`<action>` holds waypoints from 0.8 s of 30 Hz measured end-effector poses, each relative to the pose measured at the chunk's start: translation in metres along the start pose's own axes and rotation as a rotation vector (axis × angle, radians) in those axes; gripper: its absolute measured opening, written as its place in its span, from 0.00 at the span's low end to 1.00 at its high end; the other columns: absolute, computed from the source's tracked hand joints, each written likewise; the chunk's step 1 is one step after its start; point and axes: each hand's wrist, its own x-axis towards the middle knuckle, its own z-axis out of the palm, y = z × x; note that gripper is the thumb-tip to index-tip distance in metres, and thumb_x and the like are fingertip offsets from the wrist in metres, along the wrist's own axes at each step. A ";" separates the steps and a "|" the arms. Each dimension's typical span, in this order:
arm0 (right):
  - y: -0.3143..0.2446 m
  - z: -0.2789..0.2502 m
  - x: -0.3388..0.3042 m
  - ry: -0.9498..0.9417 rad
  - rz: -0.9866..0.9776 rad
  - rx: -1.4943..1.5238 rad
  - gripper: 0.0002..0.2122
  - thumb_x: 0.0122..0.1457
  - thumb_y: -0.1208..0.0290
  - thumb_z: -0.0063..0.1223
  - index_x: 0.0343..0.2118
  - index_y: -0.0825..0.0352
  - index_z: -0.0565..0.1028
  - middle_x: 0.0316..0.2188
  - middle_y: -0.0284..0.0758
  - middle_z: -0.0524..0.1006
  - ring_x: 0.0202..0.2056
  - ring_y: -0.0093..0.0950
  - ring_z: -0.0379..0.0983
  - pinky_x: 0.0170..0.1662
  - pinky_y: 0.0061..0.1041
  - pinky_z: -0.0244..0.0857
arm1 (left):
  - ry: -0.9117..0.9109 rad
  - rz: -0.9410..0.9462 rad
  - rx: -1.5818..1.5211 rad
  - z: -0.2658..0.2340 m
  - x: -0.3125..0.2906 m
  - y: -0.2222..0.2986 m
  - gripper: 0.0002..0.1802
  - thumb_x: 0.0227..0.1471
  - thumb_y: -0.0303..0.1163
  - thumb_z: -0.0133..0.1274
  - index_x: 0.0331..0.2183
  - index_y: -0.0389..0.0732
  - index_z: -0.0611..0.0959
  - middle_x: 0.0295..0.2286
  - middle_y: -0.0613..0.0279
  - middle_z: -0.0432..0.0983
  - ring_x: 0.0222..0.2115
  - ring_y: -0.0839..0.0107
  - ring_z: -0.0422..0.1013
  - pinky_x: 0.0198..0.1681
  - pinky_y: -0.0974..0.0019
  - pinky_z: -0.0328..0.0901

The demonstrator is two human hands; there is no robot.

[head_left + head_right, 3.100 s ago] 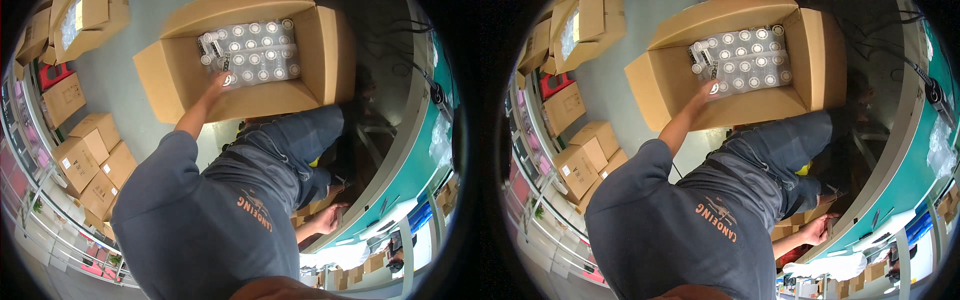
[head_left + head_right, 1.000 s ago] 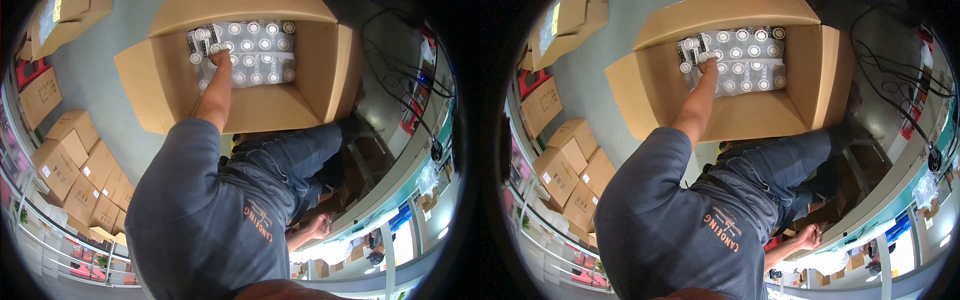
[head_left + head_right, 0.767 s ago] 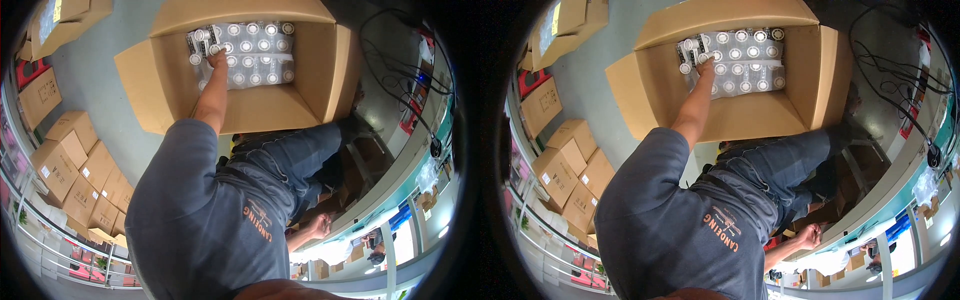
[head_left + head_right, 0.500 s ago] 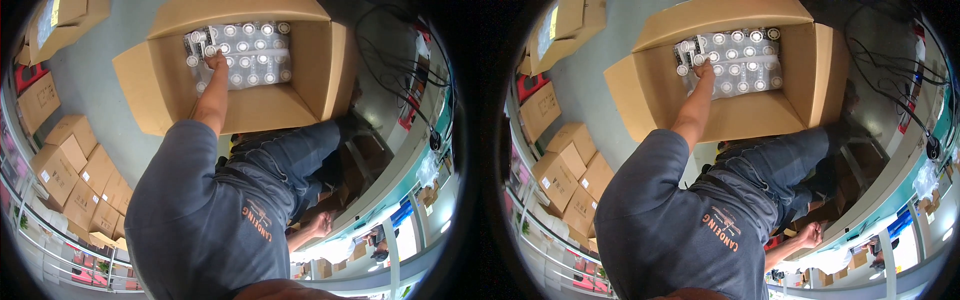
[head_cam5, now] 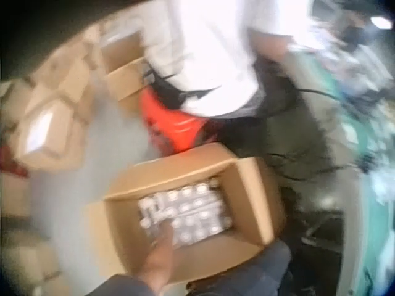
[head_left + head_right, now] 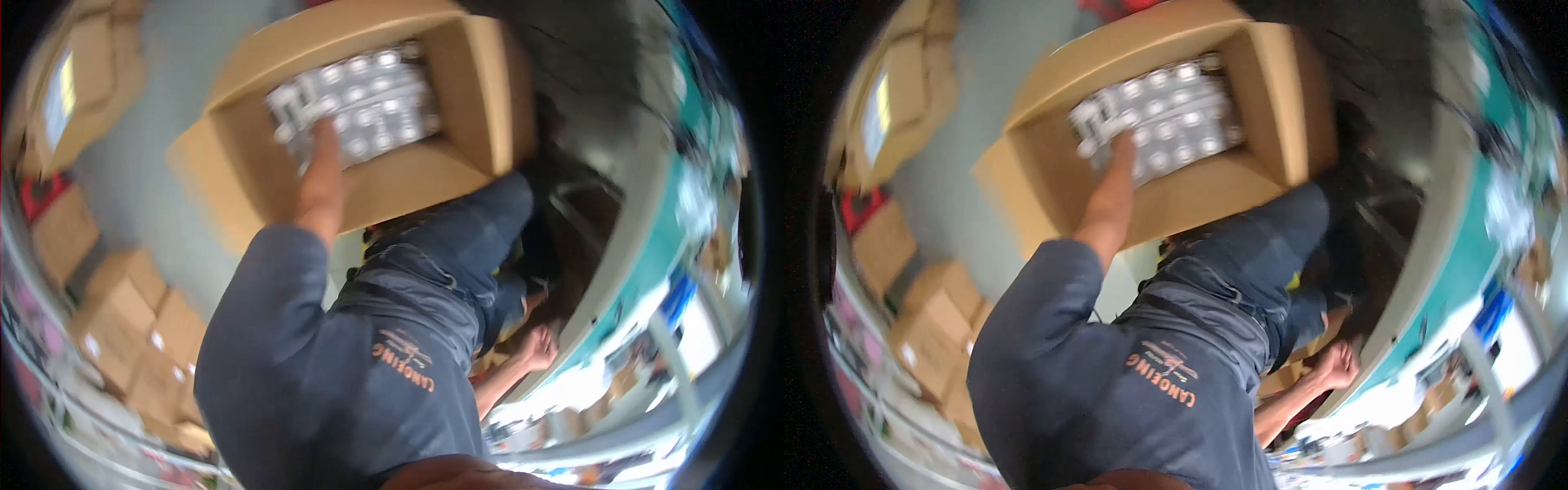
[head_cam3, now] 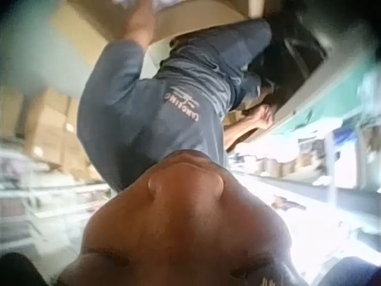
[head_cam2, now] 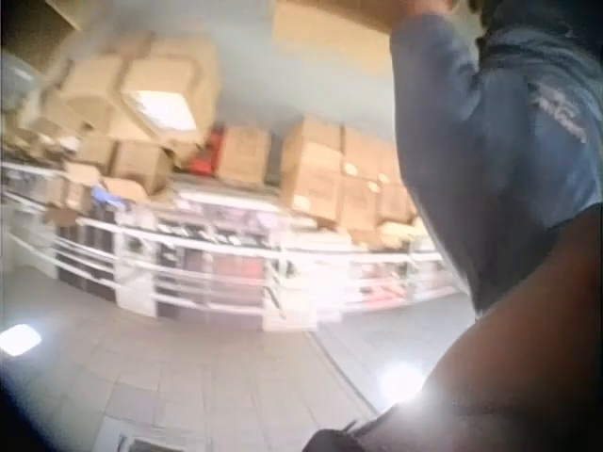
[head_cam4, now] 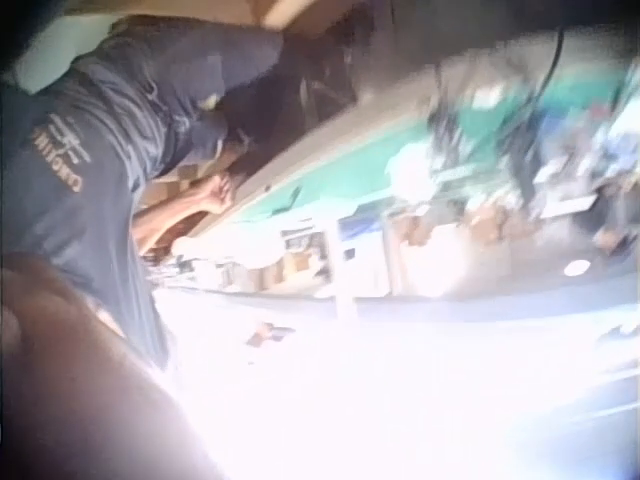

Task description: The person assembles an electronic component by inserting a circuit board into a plastic housing, then applying adhesive with an adhesive applicator.

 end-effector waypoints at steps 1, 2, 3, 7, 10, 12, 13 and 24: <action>0.048 0.038 0.006 -0.006 0.249 0.178 0.20 0.42 0.81 0.47 0.43 0.78 0.70 0.28 0.36 0.68 0.24 0.23 0.57 0.31 0.24 0.53 | 0.393 0.073 0.046 -0.064 0.024 -0.088 0.21 0.60 0.35 0.45 0.54 0.47 0.77 0.53 0.49 0.73 0.58 0.56 0.66 0.60 0.57 0.61; 0.047 0.044 -0.015 0.068 0.082 -0.034 0.05 0.43 0.80 0.48 0.24 0.65 0.67 0.22 0.33 0.65 0.23 0.24 0.56 0.30 0.25 0.53 | 0.270 0.112 -0.251 -0.003 -0.031 -0.049 0.21 0.59 0.32 0.45 0.54 0.46 0.77 0.52 0.51 0.74 0.57 0.58 0.66 0.61 0.56 0.60; 0.062 0.061 -0.008 0.180 0.088 -0.083 0.13 0.44 0.79 0.49 0.15 0.57 0.57 0.18 0.30 0.60 0.23 0.25 0.56 0.30 0.26 0.53 | 0.424 0.346 0.518 -0.065 -0.003 -0.107 0.22 0.62 0.37 0.41 0.54 0.42 0.76 0.52 0.54 0.73 0.55 0.57 0.66 0.62 0.53 0.58; 0.084 0.045 -0.020 0.250 -0.033 0.120 0.06 0.46 0.78 0.47 0.19 0.63 0.63 0.22 0.33 0.65 0.26 0.30 0.62 0.31 0.29 0.57 | 0.153 -0.377 -1.428 -0.107 -0.048 -0.009 0.25 0.59 0.37 0.43 0.52 0.32 0.78 0.52 0.42 0.73 0.48 0.50 0.74 0.53 0.47 0.66; 0.086 0.051 -0.020 0.163 0.001 0.139 0.03 0.49 0.79 0.48 0.26 0.65 0.68 0.30 0.34 0.70 0.28 0.34 0.68 0.32 0.31 0.62 | 0.516 -0.068 -0.852 -0.153 -0.072 0.056 0.16 0.50 0.29 0.50 0.35 0.26 0.82 0.35 0.44 0.80 0.32 0.57 0.75 0.39 0.56 0.70; 0.083 0.029 -0.031 0.172 -0.048 0.007 0.03 0.55 0.78 0.46 0.32 0.66 0.67 0.35 0.39 0.75 0.33 0.39 0.77 0.38 0.36 0.70 | 0.663 0.260 -0.692 -0.189 -0.101 0.146 0.14 0.49 0.28 0.53 0.33 0.24 0.81 0.31 0.47 0.80 0.31 0.60 0.74 0.38 0.58 0.70; 0.086 0.022 -0.030 0.205 -0.066 0.061 0.03 0.55 0.78 0.46 0.32 0.66 0.67 0.35 0.39 0.75 0.33 0.39 0.77 0.38 0.36 0.70 | 0.668 0.322 -0.663 -0.206 -0.107 0.174 0.14 0.49 0.28 0.53 0.33 0.24 0.81 0.31 0.47 0.80 0.31 0.60 0.74 0.38 0.58 0.70; 0.168 -0.113 -0.080 0.582 0.076 -0.237 0.14 0.62 0.76 0.42 0.47 0.70 0.76 0.29 0.35 0.80 0.26 0.21 0.74 0.32 0.21 0.68 | 0.152 0.378 -0.619 -0.217 -0.172 0.292 0.13 0.55 0.36 0.55 0.35 0.34 0.82 0.32 0.56 0.79 0.29 0.70 0.73 0.25 0.65 0.68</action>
